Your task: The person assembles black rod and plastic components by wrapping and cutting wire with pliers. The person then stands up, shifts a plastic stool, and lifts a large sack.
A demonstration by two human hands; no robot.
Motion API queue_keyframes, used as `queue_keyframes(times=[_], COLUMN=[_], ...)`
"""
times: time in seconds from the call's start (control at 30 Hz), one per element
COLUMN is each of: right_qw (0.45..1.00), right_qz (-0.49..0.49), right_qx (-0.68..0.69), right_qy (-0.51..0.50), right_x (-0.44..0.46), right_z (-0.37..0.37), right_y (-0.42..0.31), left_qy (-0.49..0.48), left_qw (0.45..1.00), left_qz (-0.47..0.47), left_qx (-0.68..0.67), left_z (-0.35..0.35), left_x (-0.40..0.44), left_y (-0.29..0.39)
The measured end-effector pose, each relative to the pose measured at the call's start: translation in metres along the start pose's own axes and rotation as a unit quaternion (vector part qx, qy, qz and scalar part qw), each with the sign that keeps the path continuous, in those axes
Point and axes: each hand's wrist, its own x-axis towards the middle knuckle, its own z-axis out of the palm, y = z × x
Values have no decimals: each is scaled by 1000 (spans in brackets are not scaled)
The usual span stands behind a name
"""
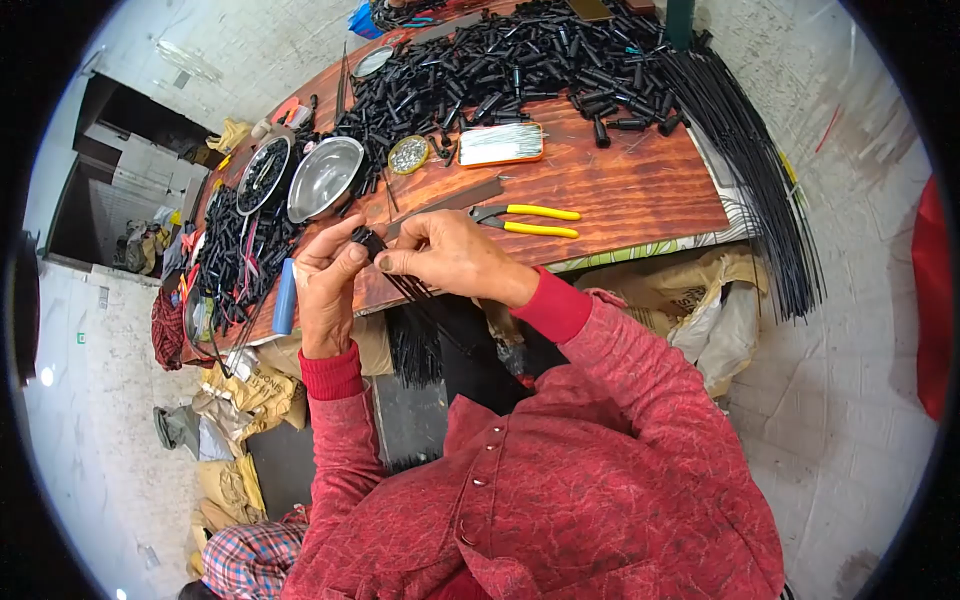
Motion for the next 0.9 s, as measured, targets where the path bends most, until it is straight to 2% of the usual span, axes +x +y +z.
queue_keyframes(times=[0.07,0.17,0.27,0.37,0.47,0.57,0.67,0.8,0.9], right_qw=[999,1000,996,990,987,986,996,999,994], right_qz=[30,-9,-40,-30,14,-10,-29,-39,-66], right_qx=[14,-6,-75,-107,-140,-143,-70,36,68], right_qy=[-6,-7,41,81,78,87,55,-5,-50], right_x=[1,5,6,5,-2,0,7,-1,-1], right_z=[-2,-4,-2,1,8,10,13,15,10], right_y=[0,6,10,9,-9,-5,18,10,19], left_qy=[-16,-38,-14,15,46,44,42,6,-27], left_qw=[1000,998,1000,999,996,993,992,997,998], left_qz=[-3,5,-9,-1,-6,13,13,21,35], left_qx=[-10,-40,-16,47,76,106,115,68,39], left_z=[0,-6,7,20,26,23,23,15,10], left_x=[1,2,-1,-9,-13,-14,-16,-19,-20], left_y=[-1,-8,-1,12,17,16,17,14,12])
